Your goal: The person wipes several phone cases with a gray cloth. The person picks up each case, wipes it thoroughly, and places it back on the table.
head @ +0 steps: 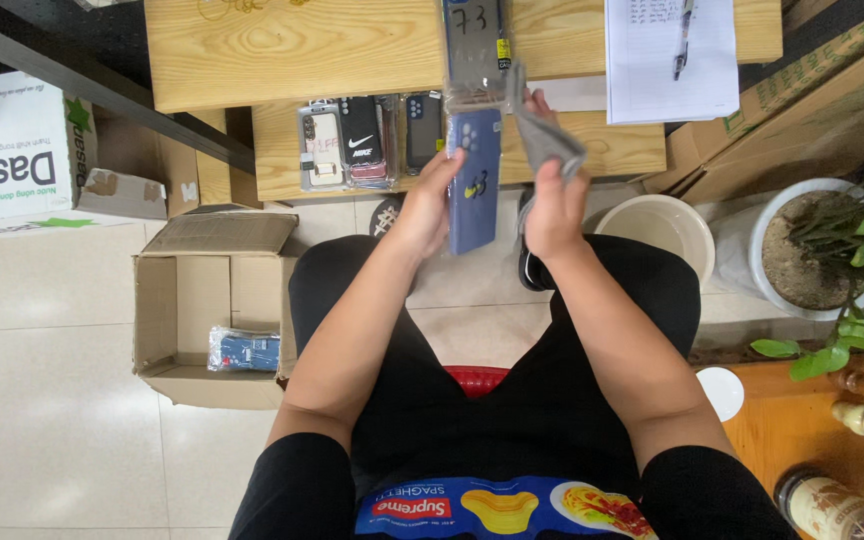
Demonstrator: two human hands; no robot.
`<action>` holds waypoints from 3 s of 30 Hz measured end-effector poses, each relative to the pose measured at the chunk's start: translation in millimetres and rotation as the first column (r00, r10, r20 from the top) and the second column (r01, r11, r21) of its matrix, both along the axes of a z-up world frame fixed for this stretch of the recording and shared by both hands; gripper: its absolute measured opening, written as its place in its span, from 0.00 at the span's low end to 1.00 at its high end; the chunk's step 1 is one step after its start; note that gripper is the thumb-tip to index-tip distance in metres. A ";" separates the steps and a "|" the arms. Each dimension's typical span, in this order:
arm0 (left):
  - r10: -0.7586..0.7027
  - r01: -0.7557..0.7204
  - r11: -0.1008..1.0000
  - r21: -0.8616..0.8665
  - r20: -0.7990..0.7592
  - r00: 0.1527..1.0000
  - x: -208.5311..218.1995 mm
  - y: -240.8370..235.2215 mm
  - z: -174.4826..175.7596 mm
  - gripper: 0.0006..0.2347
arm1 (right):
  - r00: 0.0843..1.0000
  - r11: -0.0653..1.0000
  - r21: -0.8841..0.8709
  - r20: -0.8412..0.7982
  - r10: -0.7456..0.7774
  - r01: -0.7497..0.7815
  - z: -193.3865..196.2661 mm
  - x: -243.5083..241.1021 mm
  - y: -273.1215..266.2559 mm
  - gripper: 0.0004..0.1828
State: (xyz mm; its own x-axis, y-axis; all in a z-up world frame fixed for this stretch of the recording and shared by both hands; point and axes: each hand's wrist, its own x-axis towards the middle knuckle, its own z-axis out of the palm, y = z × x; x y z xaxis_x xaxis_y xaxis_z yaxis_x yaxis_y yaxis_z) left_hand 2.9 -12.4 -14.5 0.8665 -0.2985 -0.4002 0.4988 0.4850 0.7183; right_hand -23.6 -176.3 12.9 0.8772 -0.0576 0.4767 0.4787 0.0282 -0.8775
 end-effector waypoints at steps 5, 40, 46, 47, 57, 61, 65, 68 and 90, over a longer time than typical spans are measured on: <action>-0.037 0.099 0.920 -0.379 0.169 0.985 -10.9 -2.3 -4.5 0.21 | 0.971 0.640 -0.745 0.239 -0.006 0.188 -11.4 4.3 14.0 0.32; 0.123 -0.099 0.918 0.385 -0.038 0.992 74.5 15.1 -2.4 0.43 | 0.655 0.813 0.453 -0.746 0.120 0.367 -28.1 61.2 5.4 0.24; -0.256 -0.073 0.585 0.808 0.269 0.929 56.2 8.3 -14.8 0.30 | 0.556 0.756 0.401 -0.829 0.060 0.517 -23.9 115.8 15.6 0.21; -0.307 -0.044 0.560 0.828 0.257 0.916 54.0 9.1 -15.6 0.29 | 0.511 0.758 0.373 -0.857 0.061 0.536 -23.2 121.1 17.5 0.22; -0.418 0.093 0.402 0.911 0.092 0.904 42.3 15.4 5.3 0.30 | 0.509 0.775 0.333 -0.861 0.017 0.536 -27.6 125.8 32.1 0.24; -0.434 0.106 0.360 0.927 0.066 0.898 39.9 14.3 2.5 0.32 | 0.488 0.865 0.222 -0.872 -0.030 0.450 -20.5 114.3 36.4 0.32; -0.407 0.107 0.346 0.932 0.047 0.912 41.8 17.7 -1.6 0.33 | 0.548 0.888 0.195 -0.833 -0.073 0.416 -29.3 111.0 32.2 0.39; -0.388 0.091 0.362 0.928 0.061 0.920 45.3 25.6 13.6 0.32 | 0.539 0.912 0.171 -0.840 -0.063 0.373 -30.7 109.0 20.1 0.42; 0.111 -0.257 0.937 0.236 0.495 0.862 64.1 15.3 -22.5 0.04 | 0.599 0.851 0.513 -0.647 0.471 -0.114 -40.6 73.8 -53.1 0.13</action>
State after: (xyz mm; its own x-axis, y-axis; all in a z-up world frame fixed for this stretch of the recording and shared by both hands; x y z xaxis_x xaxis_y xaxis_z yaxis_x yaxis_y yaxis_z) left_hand 67.0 2.9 -37.0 0.9984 -0.0511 0.0237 -0.0089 0.2725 0.9621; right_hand 50.1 -229.4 -27.6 0.9098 0.2531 -0.3290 -0.4120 0.4543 -0.7899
